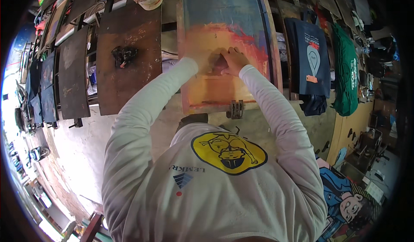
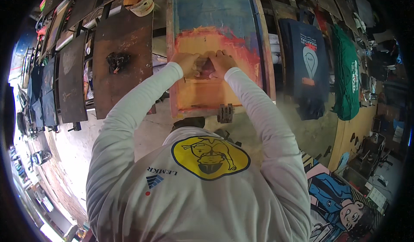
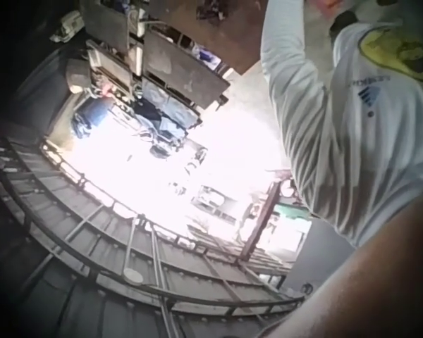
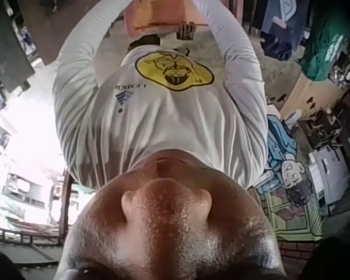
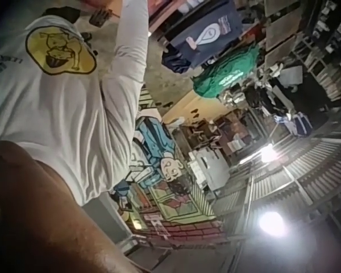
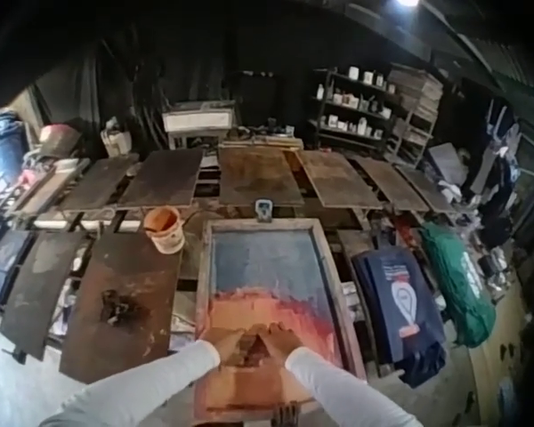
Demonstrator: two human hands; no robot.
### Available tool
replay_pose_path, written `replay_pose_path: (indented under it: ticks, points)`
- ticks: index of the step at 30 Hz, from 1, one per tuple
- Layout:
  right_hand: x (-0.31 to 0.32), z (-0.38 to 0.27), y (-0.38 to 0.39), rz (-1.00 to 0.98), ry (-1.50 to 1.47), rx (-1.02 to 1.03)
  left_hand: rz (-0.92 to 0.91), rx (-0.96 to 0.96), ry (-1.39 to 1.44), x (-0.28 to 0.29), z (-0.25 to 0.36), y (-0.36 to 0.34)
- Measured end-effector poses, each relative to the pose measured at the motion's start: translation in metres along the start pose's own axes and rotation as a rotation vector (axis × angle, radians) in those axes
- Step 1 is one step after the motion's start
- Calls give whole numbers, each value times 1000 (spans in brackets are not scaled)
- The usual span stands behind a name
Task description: Applying ink to a screen and using a squeegee to print a design onto a t-shirt.
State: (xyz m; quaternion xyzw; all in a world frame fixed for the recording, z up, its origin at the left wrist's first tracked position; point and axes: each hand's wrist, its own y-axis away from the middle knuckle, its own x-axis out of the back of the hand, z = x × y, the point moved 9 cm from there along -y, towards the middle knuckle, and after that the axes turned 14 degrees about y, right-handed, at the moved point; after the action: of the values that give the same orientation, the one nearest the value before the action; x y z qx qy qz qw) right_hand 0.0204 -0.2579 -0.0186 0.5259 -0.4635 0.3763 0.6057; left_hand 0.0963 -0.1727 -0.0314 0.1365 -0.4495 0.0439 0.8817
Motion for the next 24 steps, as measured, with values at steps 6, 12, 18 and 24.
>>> replay_pose_path:
  ticks: [6,12,18,24]
  points:
    - [0,-6,-3,138,-84,-80,-66,131,271,-19,-62,-34]
    - [65,-30,2,252,-57,25,208,25,-63,106,33,47]
    - [42,-94,18,357,29,168,931,98,-218,9,-51,115]
    - [-5,-89,97,511,23,126,574,246,-247,-57,35,135]
